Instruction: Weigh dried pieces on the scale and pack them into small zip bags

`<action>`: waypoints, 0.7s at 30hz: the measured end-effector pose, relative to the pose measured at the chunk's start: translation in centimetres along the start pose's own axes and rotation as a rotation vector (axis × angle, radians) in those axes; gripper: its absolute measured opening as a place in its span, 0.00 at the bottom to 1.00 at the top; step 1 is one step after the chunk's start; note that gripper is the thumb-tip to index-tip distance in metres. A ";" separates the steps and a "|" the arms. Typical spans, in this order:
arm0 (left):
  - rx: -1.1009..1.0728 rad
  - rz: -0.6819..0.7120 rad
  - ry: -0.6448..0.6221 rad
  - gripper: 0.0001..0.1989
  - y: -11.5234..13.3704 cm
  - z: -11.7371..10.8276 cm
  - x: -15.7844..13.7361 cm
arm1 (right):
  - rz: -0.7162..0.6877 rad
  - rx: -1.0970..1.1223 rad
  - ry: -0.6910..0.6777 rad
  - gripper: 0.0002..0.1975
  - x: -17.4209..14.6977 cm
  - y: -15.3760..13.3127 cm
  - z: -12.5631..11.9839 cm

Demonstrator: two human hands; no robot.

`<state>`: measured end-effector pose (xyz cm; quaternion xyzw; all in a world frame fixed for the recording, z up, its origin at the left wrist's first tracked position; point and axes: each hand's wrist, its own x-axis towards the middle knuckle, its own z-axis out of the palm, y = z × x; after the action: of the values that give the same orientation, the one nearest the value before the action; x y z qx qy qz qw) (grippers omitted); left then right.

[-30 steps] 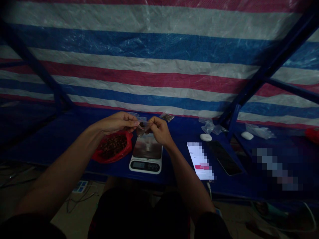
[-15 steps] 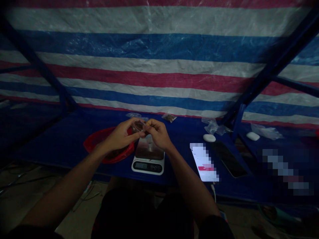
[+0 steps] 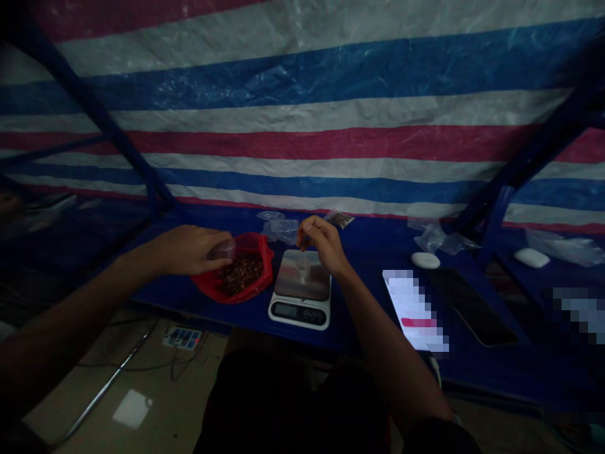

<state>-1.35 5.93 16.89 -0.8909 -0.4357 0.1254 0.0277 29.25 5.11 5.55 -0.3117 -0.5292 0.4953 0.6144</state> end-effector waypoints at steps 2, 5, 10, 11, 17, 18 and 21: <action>0.126 0.017 -0.058 0.23 0.2 -0.2 0.1 | 0.000 0.006 -0.015 0.21 0.0 0.3 -0.1; 0.208 0.055 -0.111 0.21 1.0 -0.5 0.5 | 0.007 0.004 -0.031 0.21 0.1 0.6 -0.2; 0.256 0.083 -0.155 0.20 1.8 -1.2 0.8 | 0.021 -0.024 -0.029 0.23 0.1 0.7 -0.6; 0.268 0.088 -0.154 0.21 1.8 -1.4 0.8 | 0.022 -0.026 -0.029 0.23 0.1 0.6 -0.7; 0.359 0.127 -0.180 0.15 1.6 -1.9 0.7 | 0.019 -0.022 -0.021 0.24 0.1 0.6 -0.7; 0.363 0.132 -0.190 0.13 1.5 -1.9 0.6 | 0.017 -0.018 -0.018 0.24 0.2 0.6 -0.7; 0.336 0.133 -0.183 0.11 1.3 -1.6 0.6 | 0.014 -0.016 -0.013 0.25 0.2 0.5 -0.7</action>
<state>0.39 5.74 18.15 -0.8854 -0.3497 0.2783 0.1276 29.76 5.54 4.99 -0.3170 -0.5347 0.4975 0.6050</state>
